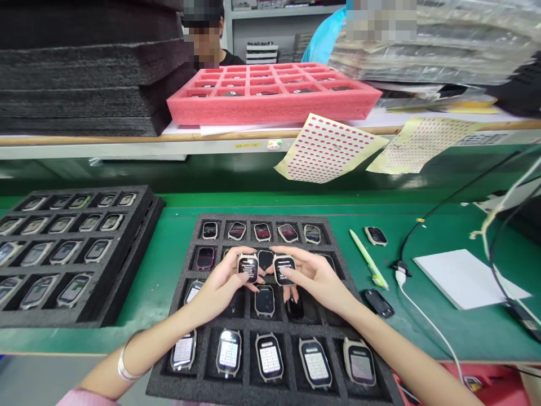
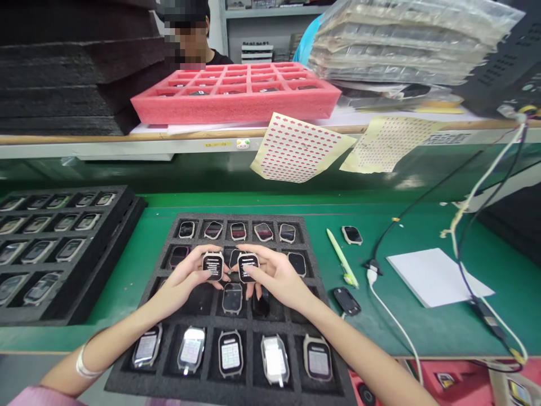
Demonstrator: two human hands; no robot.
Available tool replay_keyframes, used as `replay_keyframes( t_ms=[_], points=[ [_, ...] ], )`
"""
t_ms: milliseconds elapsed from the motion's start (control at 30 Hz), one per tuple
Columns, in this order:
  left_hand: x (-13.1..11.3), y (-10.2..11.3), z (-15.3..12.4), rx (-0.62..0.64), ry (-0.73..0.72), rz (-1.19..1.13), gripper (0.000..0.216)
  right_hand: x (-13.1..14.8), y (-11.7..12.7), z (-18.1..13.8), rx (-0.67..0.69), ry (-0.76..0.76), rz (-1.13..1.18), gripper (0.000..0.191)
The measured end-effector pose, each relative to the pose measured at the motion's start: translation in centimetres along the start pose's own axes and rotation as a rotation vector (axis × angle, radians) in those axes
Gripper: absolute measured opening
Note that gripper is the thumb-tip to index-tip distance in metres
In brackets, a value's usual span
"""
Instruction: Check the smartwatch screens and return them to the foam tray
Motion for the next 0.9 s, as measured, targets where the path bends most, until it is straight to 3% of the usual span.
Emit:
replay_keyframes(
  t_ms=[267,400,533,633,800,900],
  points=[
    [-0.4,-0.1,0.0,0.02,-0.014,-0.007,0.036,0.8,-0.8,-1.6,0.147,-0.045,-0.063,0.071],
    [-0.9,-0.3,-0.2,0.018,-0.026,-0.038,0.033,0.9,1.3,-3.9,0.079,-0.116,-0.301,0.057],
    [-1.1,-0.6,-0.3,0.014,-0.035,-0.069,0.032,1.1,4.9,-6.7,-0.072,-0.057,-0.813,0.048],
    [-1.1,-0.7,-0.2,-0.004,-0.026,-0.071,0.031,0.6,6.6,-8.1,-0.107,-0.026,-1.003,0.045],
    [-1.3,-0.7,-0.1,-0.013,-0.015,-0.049,0.029,0.7,6.5,-8.7,-0.1,0.008,-1.126,0.052],
    [-1.5,-0.7,-0.2,-0.014,-0.022,-0.039,0.028,1.7,4.7,-8.0,-0.086,0.088,-1.155,0.035]
  ],
)
Point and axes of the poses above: each hand's wrist, its own z-axis towards the middle knuckle, its own y-axis out of the back of the hand, x = y × z, the point moved 4 cm from there along z, towards the middle knuckle, and after that the axes turned 10 degrees about -y, right-handed, at the moved point
